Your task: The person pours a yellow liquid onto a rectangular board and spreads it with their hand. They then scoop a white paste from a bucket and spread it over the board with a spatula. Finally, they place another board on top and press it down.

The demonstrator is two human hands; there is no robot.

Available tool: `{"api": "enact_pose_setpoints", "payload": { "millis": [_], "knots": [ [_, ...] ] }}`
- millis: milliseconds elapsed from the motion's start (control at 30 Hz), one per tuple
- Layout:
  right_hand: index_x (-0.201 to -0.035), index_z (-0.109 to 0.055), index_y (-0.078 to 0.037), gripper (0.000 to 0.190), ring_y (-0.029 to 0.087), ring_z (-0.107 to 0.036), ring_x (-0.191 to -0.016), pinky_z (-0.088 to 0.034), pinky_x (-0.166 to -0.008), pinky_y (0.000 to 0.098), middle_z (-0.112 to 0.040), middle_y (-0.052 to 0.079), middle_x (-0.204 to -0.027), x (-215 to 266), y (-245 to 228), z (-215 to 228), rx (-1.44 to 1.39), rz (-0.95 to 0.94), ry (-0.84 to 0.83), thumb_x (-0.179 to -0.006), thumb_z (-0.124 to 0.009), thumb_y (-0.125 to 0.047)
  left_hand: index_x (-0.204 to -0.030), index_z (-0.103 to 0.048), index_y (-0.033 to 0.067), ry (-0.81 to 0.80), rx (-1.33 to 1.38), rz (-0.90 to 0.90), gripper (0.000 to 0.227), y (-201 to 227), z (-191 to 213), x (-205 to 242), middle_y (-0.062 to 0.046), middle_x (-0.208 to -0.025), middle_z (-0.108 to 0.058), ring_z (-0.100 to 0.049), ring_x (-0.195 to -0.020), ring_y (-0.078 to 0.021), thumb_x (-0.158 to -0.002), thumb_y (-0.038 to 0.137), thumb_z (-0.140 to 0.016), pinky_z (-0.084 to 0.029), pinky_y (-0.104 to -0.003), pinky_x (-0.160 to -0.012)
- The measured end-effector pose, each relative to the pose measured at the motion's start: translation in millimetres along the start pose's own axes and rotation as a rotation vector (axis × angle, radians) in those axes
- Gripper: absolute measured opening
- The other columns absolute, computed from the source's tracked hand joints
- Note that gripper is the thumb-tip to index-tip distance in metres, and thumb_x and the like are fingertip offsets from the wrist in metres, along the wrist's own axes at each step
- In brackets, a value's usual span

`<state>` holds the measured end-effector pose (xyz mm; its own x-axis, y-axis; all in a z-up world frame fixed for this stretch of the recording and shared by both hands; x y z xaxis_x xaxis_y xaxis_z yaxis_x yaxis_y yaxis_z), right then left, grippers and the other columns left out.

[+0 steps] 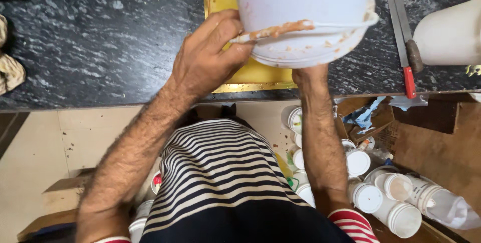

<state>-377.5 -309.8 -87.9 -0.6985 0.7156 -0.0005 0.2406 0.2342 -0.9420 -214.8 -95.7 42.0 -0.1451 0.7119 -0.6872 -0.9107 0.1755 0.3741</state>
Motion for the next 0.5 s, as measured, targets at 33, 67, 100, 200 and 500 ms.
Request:
{"api": "enact_pose_setpoints", "payload": {
  "millis": [33,67,100,200,500],
  "knots": [
    [-0.128,-0.058,0.001,0.028,0.025,-0.071,-0.105,-0.064,-0.09,0.0368,-0.069,0.016,-0.117,0.2,0.9,4.3,0.005,-0.001,-0.001,-0.102,-0.064,-0.008,-0.105,-0.06,0.0076,-0.011,-0.002,-0.018,0.021,0.4,3.5,-2.2,-0.008,-0.118,-0.057,-0.064,-0.122,-0.0294,-0.095,0.006,-0.079,-0.064,-0.036,-0.09],
    [-0.127,-0.059,0.002,0.027,0.025,-0.071,-0.104,-0.064,-0.089,0.0368,-0.069,0.016,-0.116,-0.1,0.1,8.4,0.007,0.003,0.001,-0.102,-0.064,-0.008,-0.103,-0.059,0.0077,-0.01,0.006,-0.03,0.021,0.8,7.3,-4.9,-0.008,-0.117,-0.057,-0.064,-0.121,-0.0289,-0.094,0.006,-0.078,-0.064,-0.035,-0.089],
    [-0.127,-0.059,0.002,0.027,0.025,-0.071,-0.104,-0.064,-0.089,0.0368,-0.07,0.017,-0.116,0.1,-1.3,11.7,0.015,0.008,0.002,-0.102,-0.063,-0.008,-0.101,-0.058,0.0078,-0.009,0.015,-0.043,0.02,1.3,11.2,-7.8,-0.008,-0.115,-0.056,-0.064,-0.12,-0.0283,-0.094,0.006,-0.076,-0.064,-0.034,-0.088],
    [-0.127,-0.059,0.003,0.026,0.025,-0.071,-0.103,-0.064,-0.087,0.0368,-0.07,0.017,-0.116,1.8,-10.8,21.5,0.028,0.025,0.033,-0.103,-0.062,-0.009,-0.102,-0.058,0.0082,-0.008,0.021,-0.059,0.018,3.9,23.8,-15.1,-0.008,-0.116,-0.055,-0.064,-0.12,-0.0272,-0.096,0.006,-0.074,-0.063,-0.033,-0.085],
    [-0.125,-0.061,0.005,0.026,0.025,-0.072,-0.099,-0.064,-0.083,0.0368,-0.071,0.019,-0.114,13.9,-26.3,29.9,0.077,-0.05,0.002,-0.105,-0.059,-0.012,-0.106,-0.059,0.008,0.058,0.027,-0.096,0.018,11.9,53.6,-18.9,-0.007,-0.116,-0.055,-0.064,-0.118,-0.027,-0.097,0.005,-0.075,-0.063,-0.034,-0.086]
  ]
}}
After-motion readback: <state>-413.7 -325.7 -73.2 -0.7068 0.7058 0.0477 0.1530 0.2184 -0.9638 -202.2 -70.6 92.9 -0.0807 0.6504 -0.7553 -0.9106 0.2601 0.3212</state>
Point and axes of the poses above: each hand's wrist, its own x-axis away from the middle knuckle, its own z-axis out of the back of the hand, y = z × x, the point moved 3 cm from there along -x, towards the middle knuckle
